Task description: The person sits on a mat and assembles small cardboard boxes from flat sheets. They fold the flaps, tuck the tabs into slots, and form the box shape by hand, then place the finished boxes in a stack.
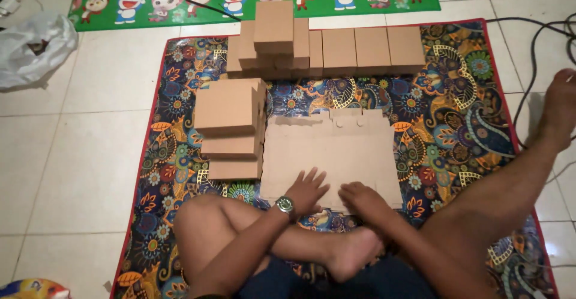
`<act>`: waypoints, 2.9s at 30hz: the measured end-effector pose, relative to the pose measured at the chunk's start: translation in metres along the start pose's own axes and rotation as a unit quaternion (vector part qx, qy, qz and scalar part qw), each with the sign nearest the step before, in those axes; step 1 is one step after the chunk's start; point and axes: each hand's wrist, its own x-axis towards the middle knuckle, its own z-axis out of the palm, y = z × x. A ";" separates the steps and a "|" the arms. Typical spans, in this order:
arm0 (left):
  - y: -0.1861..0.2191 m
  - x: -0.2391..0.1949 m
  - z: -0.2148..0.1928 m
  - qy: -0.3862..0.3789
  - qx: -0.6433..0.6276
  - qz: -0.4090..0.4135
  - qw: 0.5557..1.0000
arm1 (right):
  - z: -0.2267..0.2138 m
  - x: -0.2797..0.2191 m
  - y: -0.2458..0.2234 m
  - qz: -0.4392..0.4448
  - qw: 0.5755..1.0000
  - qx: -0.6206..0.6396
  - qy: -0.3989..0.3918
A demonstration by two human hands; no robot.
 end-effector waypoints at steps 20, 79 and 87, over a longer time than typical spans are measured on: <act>0.124 -0.059 -0.088 0.452 -0.329 -0.050 0.828 | -0.273 -0.006 -0.057 0.304 0.847 0.261 0.350; 0.022 0.000 0.015 0.130 -0.101 -0.241 0.956 | 0.037 0.065 -0.003 0.232 0.932 0.247 0.132; 0.016 -0.002 0.018 0.138 -0.108 -0.254 0.951 | 0.022 0.141 -0.020 0.312 0.850 0.372 0.204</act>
